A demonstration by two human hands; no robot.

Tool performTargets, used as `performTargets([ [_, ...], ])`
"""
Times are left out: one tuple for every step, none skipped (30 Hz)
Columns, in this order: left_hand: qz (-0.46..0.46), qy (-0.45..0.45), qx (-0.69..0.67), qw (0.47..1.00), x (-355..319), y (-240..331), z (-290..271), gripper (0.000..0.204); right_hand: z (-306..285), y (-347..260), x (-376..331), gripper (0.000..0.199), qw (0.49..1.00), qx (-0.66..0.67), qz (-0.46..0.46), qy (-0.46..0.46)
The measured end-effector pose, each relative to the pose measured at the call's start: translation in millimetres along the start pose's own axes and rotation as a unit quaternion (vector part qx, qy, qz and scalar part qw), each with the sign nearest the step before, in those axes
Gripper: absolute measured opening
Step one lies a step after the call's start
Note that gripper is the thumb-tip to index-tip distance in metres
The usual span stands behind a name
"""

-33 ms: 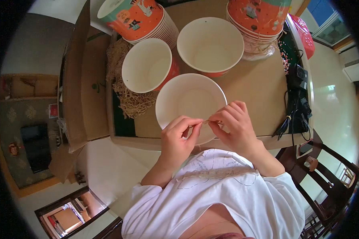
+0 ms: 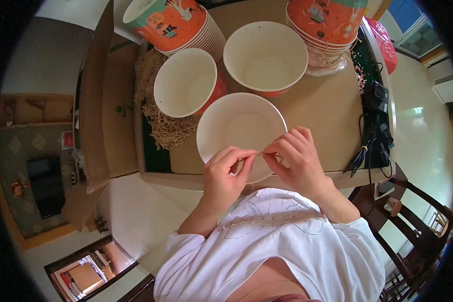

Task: Tying thin strings into pre-punched holes on paper buckets to create handles.

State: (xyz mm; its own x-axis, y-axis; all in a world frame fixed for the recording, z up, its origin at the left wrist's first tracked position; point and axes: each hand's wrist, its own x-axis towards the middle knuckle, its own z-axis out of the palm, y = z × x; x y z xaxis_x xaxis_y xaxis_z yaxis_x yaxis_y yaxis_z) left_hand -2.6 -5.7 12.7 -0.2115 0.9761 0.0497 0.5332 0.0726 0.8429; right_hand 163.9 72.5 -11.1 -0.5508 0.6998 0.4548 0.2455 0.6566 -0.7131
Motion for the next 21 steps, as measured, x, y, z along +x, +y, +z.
performTargets([
  [0.004,0.001,0.001,1.0,0.1,0.4,-0.1,0.013,-0.6,0.3,0.2,0.019,1.0,-0.016,-0.007,-0.007],
  [0.004,0.0,0.002,1.0,0.1,1.0,-0.2,0.013,-0.5,0.3,0.6,0.019,1.0,-0.016,-0.006,-0.007],
  [0.001,-0.001,0.002,1.0,0.2,1.7,-0.3,0.013,-0.3,0.2,1.0,0.018,1.0,-0.018,-0.009,-0.009],
  [-0.002,-0.001,0.003,1.0,0.0,2.1,-0.2,0.013,-0.1,-0.2,1.2,0.017,1.0,-0.021,-0.011,-0.011],
  [-0.002,-0.002,0.003,1.0,-0.1,1.7,0.1,0.013,0.1,-0.8,1.5,0.017,1.0,-0.021,-0.01,-0.011],
  [0.001,0.001,0.003,1.0,-0.1,0.7,0.6,0.013,0.4,-1.6,1.8,0.017,1.0,-0.027,-0.01,-0.013],
  [0.005,0.004,0.003,1.0,-0.1,0.2,0.8,0.013,1.0,-2.2,2.2,0.016,0.999,-0.033,-0.01,-0.015],
  [0.005,0.003,0.004,1.0,-0.1,0.8,0.9,0.013,2.0,-2.7,2.2,0.016,0.999,-0.032,-0.009,-0.015],
  [0.005,0.003,0.01,1.0,-0.1,1.9,1.1,0.013,3.2,-3.0,2.2,0.016,0.999,-0.035,-0.011,-0.018],
  [0.007,0.004,0.015,1.0,0.0,2.4,1.3,0.013,4.0,-3.0,2.0,0.015,0.999,-0.038,-0.013,-0.022],
  [0.007,0.003,0.015,1.0,0.3,2.5,1.1,0.013,4.3,-2.6,1.8,0.015,0.999,-0.038,-0.013,-0.022],
  [0.014,0.005,0.018,1.0,0.8,2.5,1.1,0.013,4.4,-2.1,1.4,0.015,0.999,-0.036,-0.008,-0.025],
  [0.02,0.007,0.022,1.0,0.9,2.7,0.9,0.013,4.3,-1.7,1.1,0.015,0.999,-0.032,-0.004,-0.028],
  [0.02,0.006,0.022,1.0,0.9,3.1,0.8,0.013,3.9,-1.5,0.9,0.015,0.999,-0.032,-0.003,-0.028],
  [0.014,0.005,0.02,1.0,0.9,3.6,0.8,0.013,3.3,-1.5,0.9,0.015,0.999,-0.033,-0.006,-0.029],
  [0.009,0.004,0.017,1.0,0.8,3.8,0.9,0.012,2.9,-1.5,0.9,0.014,0.999,-0.034,-0.009,-0.029],
  [0.009,0.003,0.018,1.0,0.7,3.7,1.1,0.012,3.0,-1.5,0.9,0.014,0.999,-0.033,-0.009,-0.029],
  [0.01,0.004,0.018,1.0,0.4,3.6,1.5,0.012,3.1,-1.6,0.8,0.013,0.999,-0.032,-0.011,-0.023],
  [0.011,0.004,0.018,1.0,0.2,3.7,1.7,0.012,3.2,-1.8,0.8,0.011,0.999,-0.031,-0.014,-0.018],
  [0.011,0.004,0.018,1.0,-0.1,4.4,1.8,0.012,3.3,-2.0,1.0,0.011,0.999,-0.031,-0.014,-0.017],
  [0.013,0.004,0.027,1.0,-0.3,5.6,1.8,0.012,3.6,-2.2,1.3,0.011,0.999,-0.035,-0.017,-0.016],
])
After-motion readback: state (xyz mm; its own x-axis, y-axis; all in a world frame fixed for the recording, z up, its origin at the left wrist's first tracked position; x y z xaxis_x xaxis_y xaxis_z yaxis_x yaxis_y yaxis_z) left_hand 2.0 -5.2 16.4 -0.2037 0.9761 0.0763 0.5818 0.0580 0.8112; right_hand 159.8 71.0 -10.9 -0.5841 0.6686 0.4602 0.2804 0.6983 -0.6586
